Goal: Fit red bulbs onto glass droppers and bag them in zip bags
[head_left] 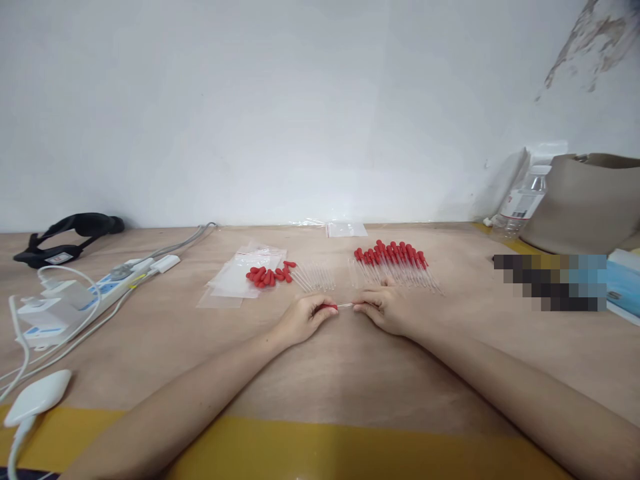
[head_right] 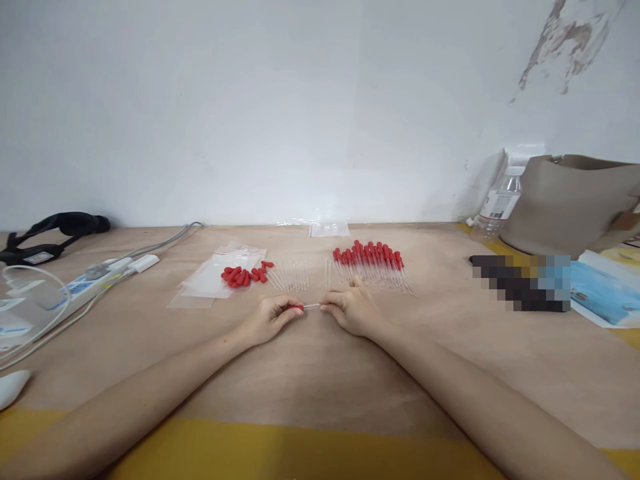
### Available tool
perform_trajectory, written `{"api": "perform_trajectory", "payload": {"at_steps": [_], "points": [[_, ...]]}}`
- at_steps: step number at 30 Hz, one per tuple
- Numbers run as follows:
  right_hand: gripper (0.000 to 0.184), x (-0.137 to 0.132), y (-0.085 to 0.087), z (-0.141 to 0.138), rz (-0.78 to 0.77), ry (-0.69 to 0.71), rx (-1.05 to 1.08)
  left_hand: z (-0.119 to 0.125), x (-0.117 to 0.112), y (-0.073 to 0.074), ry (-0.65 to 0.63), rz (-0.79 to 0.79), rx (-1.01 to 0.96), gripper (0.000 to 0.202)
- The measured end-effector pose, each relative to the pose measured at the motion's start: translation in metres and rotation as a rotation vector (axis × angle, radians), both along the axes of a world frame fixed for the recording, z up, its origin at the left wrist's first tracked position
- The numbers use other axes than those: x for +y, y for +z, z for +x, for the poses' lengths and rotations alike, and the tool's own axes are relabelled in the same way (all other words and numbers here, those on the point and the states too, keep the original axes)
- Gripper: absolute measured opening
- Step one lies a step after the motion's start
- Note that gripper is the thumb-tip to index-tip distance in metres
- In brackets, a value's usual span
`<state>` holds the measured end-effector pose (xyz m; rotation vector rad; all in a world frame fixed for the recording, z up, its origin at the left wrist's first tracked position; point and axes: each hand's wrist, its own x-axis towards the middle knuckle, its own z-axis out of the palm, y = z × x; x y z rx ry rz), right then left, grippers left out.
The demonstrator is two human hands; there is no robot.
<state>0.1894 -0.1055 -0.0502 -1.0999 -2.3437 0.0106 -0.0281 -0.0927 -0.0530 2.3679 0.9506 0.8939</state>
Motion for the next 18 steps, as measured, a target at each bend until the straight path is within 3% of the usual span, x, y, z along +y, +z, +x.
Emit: {"api": "perform_trajectory", "payload": {"at_steps": [4, 18], "points": [[0.026, -0.005, 0.004, -0.003, 0.084, -0.020, -0.053, 0.000, -0.002, 0.000, 0.026, 0.069, 0.049, 0.022], [0.033, -0.009, -0.001, -0.017, 0.057, -0.065, -0.100, 0.000, -0.003, -0.001, -0.050, 0.185, 0.112, 0.020]]}}
